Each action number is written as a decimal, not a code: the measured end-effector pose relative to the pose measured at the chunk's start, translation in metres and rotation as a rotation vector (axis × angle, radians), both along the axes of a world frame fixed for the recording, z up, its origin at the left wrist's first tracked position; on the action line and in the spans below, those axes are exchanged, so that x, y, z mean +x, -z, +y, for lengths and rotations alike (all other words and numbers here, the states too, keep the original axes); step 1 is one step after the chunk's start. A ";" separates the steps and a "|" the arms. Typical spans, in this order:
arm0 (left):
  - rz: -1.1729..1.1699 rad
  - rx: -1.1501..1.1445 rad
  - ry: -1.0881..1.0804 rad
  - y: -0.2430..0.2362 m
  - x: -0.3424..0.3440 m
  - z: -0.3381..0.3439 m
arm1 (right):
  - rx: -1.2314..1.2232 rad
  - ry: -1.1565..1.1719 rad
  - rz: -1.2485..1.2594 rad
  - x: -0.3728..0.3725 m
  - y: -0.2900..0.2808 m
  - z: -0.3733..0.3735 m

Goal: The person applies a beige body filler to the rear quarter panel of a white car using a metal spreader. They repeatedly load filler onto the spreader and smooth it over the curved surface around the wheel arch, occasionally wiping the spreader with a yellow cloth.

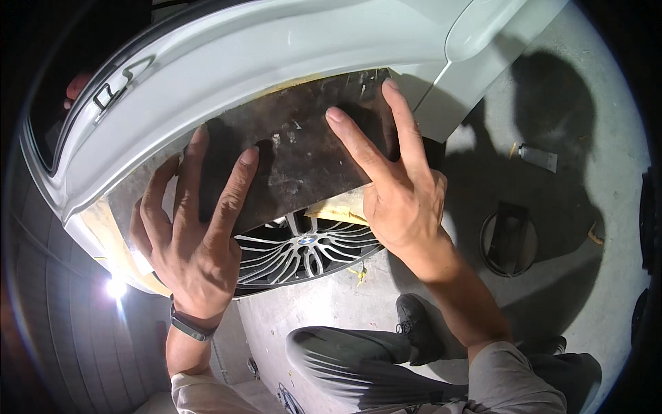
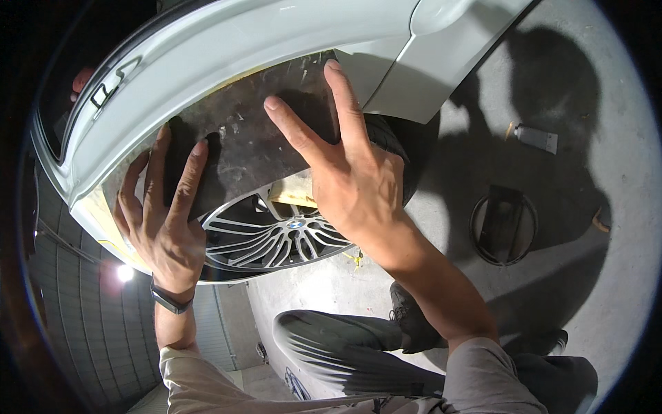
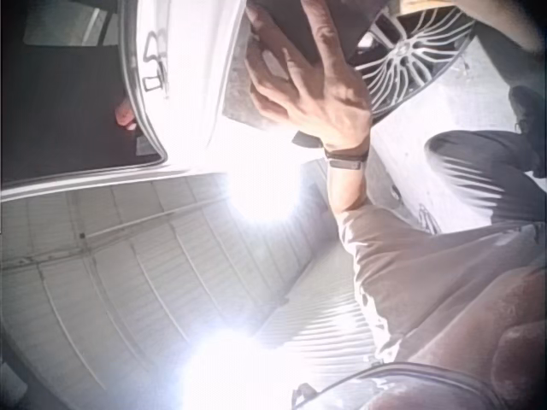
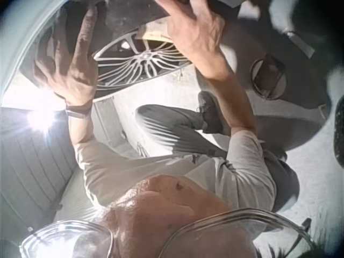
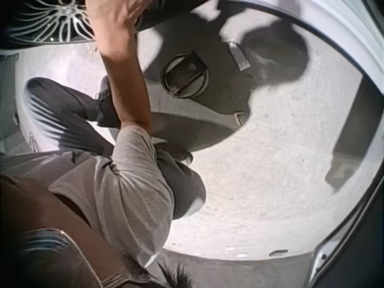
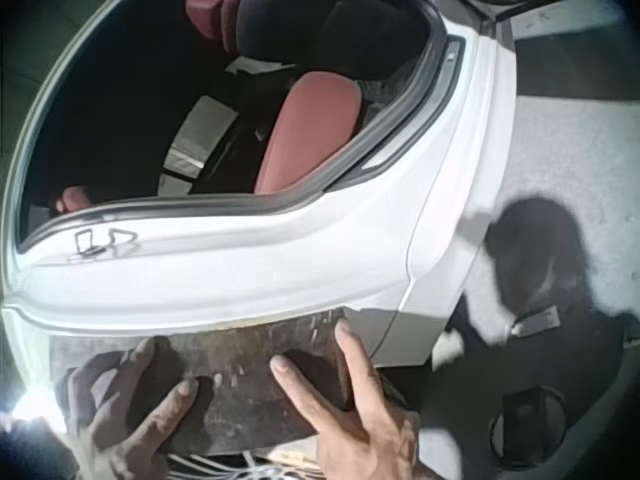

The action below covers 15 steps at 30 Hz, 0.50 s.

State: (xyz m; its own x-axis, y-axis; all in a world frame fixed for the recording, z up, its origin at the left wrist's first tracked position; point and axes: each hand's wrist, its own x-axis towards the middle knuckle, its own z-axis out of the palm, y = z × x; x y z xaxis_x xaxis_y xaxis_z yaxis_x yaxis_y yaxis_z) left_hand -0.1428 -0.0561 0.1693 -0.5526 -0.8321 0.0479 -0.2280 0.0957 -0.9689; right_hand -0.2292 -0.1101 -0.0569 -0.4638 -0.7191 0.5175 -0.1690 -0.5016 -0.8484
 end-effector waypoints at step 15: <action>-0.014 -0.026 -0.026 0.005 -0.004 0.018 | -0.027 0.011 0.030 -0.001 0.005 0.008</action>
State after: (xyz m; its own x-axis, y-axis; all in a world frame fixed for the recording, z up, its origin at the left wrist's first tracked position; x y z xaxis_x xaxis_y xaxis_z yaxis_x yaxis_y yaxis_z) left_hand -0.1473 -0.0381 0.1640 -0.5317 -0.8447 0.0620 -0.2164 0.0647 -0.9742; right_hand -0.2301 -0.1021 -0.0624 -0.4556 -0.7000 0.5500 -0.1993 -0.5219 -0.8294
